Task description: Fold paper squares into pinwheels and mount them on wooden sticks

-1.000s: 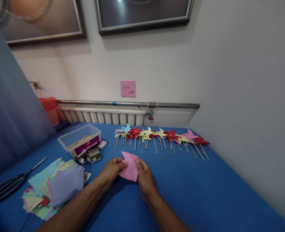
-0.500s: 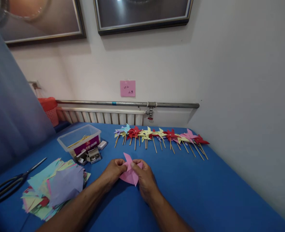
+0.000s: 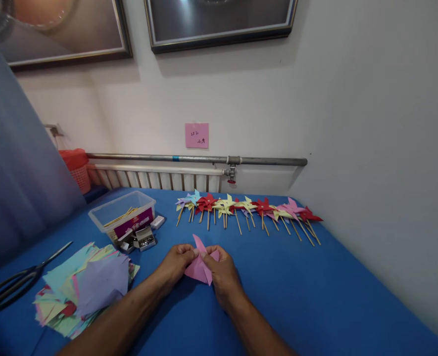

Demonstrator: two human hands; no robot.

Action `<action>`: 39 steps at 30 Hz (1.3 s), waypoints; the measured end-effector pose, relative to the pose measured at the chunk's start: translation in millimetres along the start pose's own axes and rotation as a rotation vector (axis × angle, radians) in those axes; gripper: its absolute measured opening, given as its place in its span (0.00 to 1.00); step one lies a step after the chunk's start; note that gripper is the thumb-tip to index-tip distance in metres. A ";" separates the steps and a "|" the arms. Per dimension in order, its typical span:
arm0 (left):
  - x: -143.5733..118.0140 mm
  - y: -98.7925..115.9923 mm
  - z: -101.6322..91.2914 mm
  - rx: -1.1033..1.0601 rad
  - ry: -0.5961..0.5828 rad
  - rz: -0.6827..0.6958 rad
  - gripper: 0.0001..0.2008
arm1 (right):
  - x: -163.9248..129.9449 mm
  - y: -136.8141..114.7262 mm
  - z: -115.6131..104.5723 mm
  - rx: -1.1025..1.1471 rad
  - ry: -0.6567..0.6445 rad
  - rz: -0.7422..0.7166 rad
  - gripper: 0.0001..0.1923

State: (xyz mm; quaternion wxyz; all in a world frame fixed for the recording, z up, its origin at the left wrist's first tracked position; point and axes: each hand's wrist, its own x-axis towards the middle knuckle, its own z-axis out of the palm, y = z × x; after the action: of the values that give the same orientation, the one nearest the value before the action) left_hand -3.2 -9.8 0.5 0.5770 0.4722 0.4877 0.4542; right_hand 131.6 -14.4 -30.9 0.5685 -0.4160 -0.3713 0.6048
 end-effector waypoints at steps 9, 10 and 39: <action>-1.5 1.0 -0.1 0.047 0.017 -0.021 0.18 | -2.8 -3.2 -1.3 -0.075 0.002 -0.018 0.17; -1.3 1.7 -0.4 0.037 0.030 -0.026 0.16 | -3.5 -4.4 -0.4 -0.053 -0.002 -0.019 0.18; 1.6 4.6 -3.4 -0.098 0.098 0.040 0.13 | -8.5 -9.5 11.7 0.101 -0.182 0.059 0.19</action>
State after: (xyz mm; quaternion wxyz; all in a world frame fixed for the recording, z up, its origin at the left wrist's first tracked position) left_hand -6.7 -7.2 4.6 0.5657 0.4304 0.4830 0.5112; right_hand 124.4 -21.9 -17.0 0.5345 -0.3410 -0.3780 0.6747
